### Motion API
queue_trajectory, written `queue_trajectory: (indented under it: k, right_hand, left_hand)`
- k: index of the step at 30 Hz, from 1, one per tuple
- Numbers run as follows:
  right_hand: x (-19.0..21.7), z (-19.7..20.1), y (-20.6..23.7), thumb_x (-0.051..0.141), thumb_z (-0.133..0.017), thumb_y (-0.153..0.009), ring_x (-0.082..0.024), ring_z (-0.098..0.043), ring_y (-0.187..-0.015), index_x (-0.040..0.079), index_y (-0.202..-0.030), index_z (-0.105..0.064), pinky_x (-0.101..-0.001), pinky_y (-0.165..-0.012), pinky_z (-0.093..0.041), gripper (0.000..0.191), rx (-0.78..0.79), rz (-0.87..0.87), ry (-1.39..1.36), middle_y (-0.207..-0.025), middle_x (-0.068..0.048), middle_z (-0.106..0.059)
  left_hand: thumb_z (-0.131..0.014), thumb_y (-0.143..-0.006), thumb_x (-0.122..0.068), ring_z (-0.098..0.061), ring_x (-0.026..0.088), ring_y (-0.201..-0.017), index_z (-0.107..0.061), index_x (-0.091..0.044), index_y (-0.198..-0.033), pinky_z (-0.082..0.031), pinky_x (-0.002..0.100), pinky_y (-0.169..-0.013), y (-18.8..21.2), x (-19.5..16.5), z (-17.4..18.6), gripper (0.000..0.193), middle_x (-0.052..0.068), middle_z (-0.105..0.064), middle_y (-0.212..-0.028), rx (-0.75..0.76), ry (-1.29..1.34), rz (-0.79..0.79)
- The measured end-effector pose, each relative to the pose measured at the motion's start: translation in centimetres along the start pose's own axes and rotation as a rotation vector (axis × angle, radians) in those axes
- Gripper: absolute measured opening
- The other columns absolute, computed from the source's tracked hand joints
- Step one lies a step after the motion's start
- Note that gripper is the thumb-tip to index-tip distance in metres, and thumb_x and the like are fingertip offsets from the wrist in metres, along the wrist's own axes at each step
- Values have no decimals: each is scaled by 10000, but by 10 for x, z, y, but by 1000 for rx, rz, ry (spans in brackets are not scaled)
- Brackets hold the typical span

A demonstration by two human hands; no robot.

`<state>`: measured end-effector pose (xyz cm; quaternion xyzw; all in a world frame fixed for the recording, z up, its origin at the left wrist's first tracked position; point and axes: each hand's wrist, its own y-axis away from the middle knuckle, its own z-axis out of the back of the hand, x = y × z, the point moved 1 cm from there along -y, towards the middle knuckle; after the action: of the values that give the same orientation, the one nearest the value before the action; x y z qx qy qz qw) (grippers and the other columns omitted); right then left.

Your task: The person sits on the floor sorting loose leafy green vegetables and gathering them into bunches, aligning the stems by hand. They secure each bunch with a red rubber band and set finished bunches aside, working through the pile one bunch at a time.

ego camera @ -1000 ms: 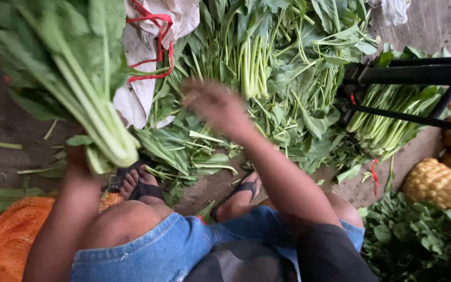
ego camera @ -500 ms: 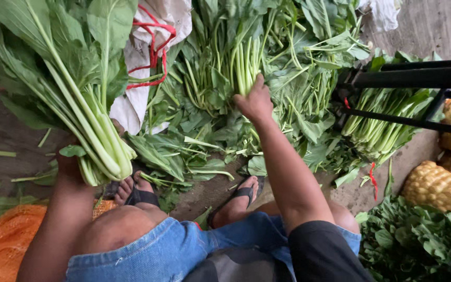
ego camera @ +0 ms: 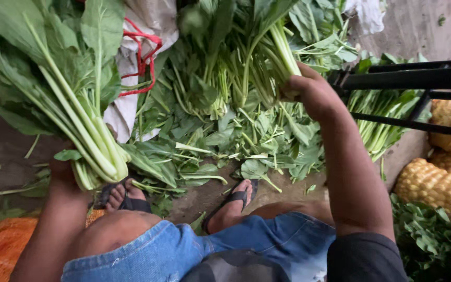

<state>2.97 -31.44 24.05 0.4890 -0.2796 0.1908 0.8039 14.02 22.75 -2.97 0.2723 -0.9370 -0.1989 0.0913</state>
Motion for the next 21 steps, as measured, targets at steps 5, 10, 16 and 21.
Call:
queue_trajectory:
  k: [5, 10, 16, 21]
  right_hand:
    - [1, 9, 22, 173, -603, -756, -212, -686, -1084, 51, -1551, -442, -327, -906, -540, 820, 7, 91, -43, -1305, -127, -676]
    - [-65, -62, -34, 255, -811, -701, -395, -594, -1199, 100, -1583, -259, -490, -1051, -504, 1053, -198, 40, 512, -1381, -242, -558]
    - [-121, -117, -58, 412, -856, -702, -398, -539, -1298, 179, -1623, -144, -541, -1083, -443, 1188, -427, -67, 673, -1488, -234, -456]
    - [-112, -138, -56, 415, -929, -689, -435, -543, -1250, 144, -1604, -95, -626, -1021, -389, 1268, -499, 92, 775, -1418, -264, -487]
  left_hand:
    - [-648, -1065, -289, -601, 380, -1310, -536, -12, -1465, -465, 541, -1155, -4, 0, -7, 500, 214, -615, -1394, 76, 7, -1]
    - [-652, -1052, -285, -611, 372, -1291, -541, -11, -1460, -475, 533, -1141, 0, 0, -7, 504, 209, -623, -1382, 81, 0, -1]
    - [-657, -1037, -280, -623, 363, -1269, -546, -9, -1453, -488, 523, -1123, 5, 0, -4, 509, 203, -633, -1367, 64, -24, 3]
    - [-660, -1024, -275, -633, 355, -1250, -551, -8, -1447, -498, 515, -1108, 3, 2, -6, 513, 199, -641, -1354, 60, -30, 15]
